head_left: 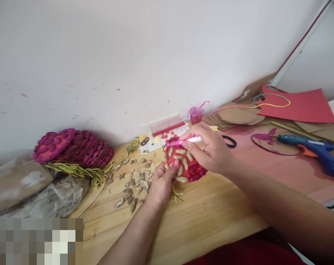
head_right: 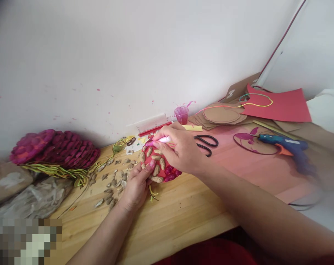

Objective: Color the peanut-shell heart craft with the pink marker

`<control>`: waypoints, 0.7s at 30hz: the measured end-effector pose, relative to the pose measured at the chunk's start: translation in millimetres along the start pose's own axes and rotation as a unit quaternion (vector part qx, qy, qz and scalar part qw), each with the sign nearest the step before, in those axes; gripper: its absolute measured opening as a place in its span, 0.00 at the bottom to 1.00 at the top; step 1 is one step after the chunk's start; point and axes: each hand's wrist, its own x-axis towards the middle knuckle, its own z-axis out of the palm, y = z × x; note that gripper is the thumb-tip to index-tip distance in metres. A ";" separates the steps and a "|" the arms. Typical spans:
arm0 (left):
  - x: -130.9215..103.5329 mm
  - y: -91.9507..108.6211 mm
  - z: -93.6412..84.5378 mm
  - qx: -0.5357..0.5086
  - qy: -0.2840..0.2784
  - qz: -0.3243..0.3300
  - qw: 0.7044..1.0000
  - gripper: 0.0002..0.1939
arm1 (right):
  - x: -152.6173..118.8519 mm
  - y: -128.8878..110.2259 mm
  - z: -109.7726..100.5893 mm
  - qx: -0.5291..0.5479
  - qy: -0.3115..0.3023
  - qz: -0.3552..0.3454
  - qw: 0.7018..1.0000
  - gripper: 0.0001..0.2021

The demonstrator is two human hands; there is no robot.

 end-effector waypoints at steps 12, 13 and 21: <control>-0.8 0.1 1.7 -0.010 0.000 0.000 1.000 0.18 | -0.9 0.2 -0.1 -0.008 -0.013 -0.004 1.000 0.01; -0.7 0.1 1.4 -0.005 -0.001 -0.002 1.000 0.17 | -0.9 0.4 0.0 -0.014 -0.009 0.000 1.000 0.02; 0.6 -1.6 -1.2 0.007 -0.002 -0.007 1.000 0.17 | -0.8 -1.0 1.0 -0.022 -0.014 0.002 1.000 0.02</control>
